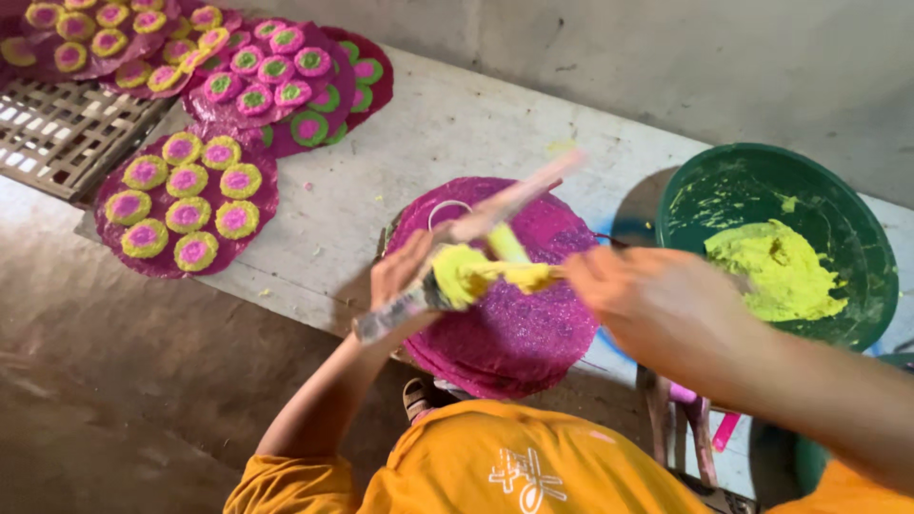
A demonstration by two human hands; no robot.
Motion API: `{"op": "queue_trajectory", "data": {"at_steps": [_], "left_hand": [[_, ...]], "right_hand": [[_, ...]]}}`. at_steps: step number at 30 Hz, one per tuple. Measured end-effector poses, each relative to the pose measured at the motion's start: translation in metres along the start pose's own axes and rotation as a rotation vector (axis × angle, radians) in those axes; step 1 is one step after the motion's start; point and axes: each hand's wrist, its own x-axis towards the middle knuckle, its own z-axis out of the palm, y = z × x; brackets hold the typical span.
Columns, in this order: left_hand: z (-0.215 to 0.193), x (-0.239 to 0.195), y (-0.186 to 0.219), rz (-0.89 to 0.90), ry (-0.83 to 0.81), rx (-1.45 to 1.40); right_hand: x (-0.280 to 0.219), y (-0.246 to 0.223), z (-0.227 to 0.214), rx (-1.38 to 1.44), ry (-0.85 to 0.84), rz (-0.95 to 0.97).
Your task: The person decorates colorful donut-shaped items by hand and using a wooden tool to apply yellow and pink paste.
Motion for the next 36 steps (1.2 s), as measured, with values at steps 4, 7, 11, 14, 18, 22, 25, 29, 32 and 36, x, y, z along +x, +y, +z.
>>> {"op": "queue_trajectory", "data": {"at_steps": [4,7,11,14,18,22,25,29,32,36], "left_hand": [[0.034,-0.008,-0.003,0.145,0.115,0.075],[0.057,-0.016,-0.005,0.094,-0.008,0.12],[0.058,-0.01,-0.02,-0.347,-0.138,-0.134],[0.027,-0.006,-0.031,-0.238,-0.02,-0.418],[0.018,-0.006,-0.013,-0.191,-0.026,-0.607],[0.023,0.001,0.003,-0.001,-0.047,-0.043],[0.036,-0.003,0.011,-0.206,-0.126,-0.32],[0.041,-0.012,0.018,-0.073,-0.178,-0.194],[0.028,-0.015,0.022,-0.406,-0.319,-0.183],[-0.003,0.004,0.021,-0.372,-0.234,-0.114]], "right_hand": [[0.034,-0.032,0.067,-0.187,-0.04,-0.071],[0.037,-0.047,0.081,-0.152,-0.064,-0.14],[0.01,-0.019,0.042,0.048,-0.078,-0.012],[-0.014,0.004,0.016,-0.098,-0.071,0.129],[-0.005,0.014,0.016,-0.096,0.117,-0.007],[0.017,0.009,0.009,-0.184,0.126,-0.134],[0.042,-0.016,0.033,-0.313,0.118,-0.251],[0.033,-0.034,0.079,-0.28,0.088,-0.353],[0.01,-0.017,0.07,-0.149,-0.054,-0.262],[-0.005,0.005,0.002,-0.124,-0.015,-0.124]]}}
